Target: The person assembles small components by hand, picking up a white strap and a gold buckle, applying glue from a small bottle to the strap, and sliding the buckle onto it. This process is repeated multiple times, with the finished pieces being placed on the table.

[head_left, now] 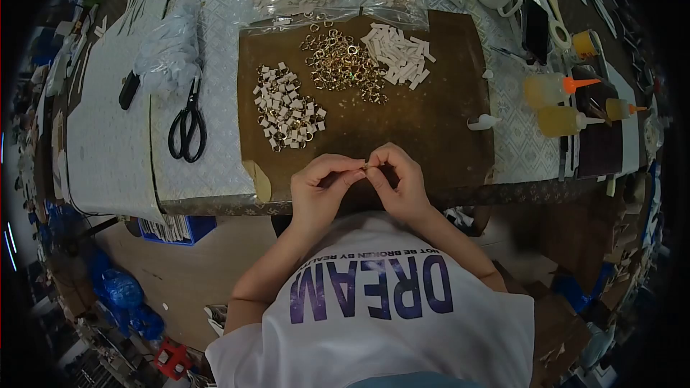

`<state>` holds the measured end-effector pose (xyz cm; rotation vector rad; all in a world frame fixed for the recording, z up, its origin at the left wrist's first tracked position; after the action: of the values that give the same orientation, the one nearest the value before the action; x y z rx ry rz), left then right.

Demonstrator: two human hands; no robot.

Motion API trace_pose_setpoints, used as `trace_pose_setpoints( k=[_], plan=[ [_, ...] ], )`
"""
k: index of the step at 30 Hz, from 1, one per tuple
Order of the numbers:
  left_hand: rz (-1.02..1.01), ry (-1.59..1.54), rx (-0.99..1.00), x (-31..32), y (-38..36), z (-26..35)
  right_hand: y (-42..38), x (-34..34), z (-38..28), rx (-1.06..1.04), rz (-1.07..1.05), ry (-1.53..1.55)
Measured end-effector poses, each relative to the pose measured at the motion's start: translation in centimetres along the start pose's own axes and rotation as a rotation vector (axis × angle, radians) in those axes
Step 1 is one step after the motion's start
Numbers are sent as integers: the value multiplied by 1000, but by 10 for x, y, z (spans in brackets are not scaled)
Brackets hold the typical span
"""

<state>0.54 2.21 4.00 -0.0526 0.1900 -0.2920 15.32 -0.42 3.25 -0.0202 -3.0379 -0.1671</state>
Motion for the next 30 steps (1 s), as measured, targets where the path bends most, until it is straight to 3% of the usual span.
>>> trace_pose_setpoints(
  k=[3, 6, 9, 18, 24, 27, 30],
  plan=[
    [-124, -216, -107, -3, 4, -11, -1, 1, -4, 35, -48, 50],
    [-81, -206, -85, -1, 3, -11, 1, -1, -6, -3, -54, 14],
    [-5, -56, 78, 0, 0, 1, 1, -2, -6, -38, 9, -49],
    [47, 39, 83, -7, 3, 2, 6, -7, -5, -104, 58, -41],
    [222, 332, 160, -25, 17, 1, 4, -17, 2, -47, 152, 65],
    [316, 922, 316, -43, 31, 19, 1, -24, 5, 76, 289, 342],
    [347, 1008, 357, -39, 42, 28, 0, -38, 11, 237, 314, 389]
  ],
)
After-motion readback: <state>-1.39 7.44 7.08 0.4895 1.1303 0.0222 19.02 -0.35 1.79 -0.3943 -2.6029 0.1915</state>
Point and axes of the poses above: each hand's wrist, its own y-axis towards the middle knuckle, its own x-axis out of the palm, z = x × y, the point moved 4 cm from there along y, towards the middle knuckle, and after that the axes turned 13 degrees about y, right-handed, at the moved point
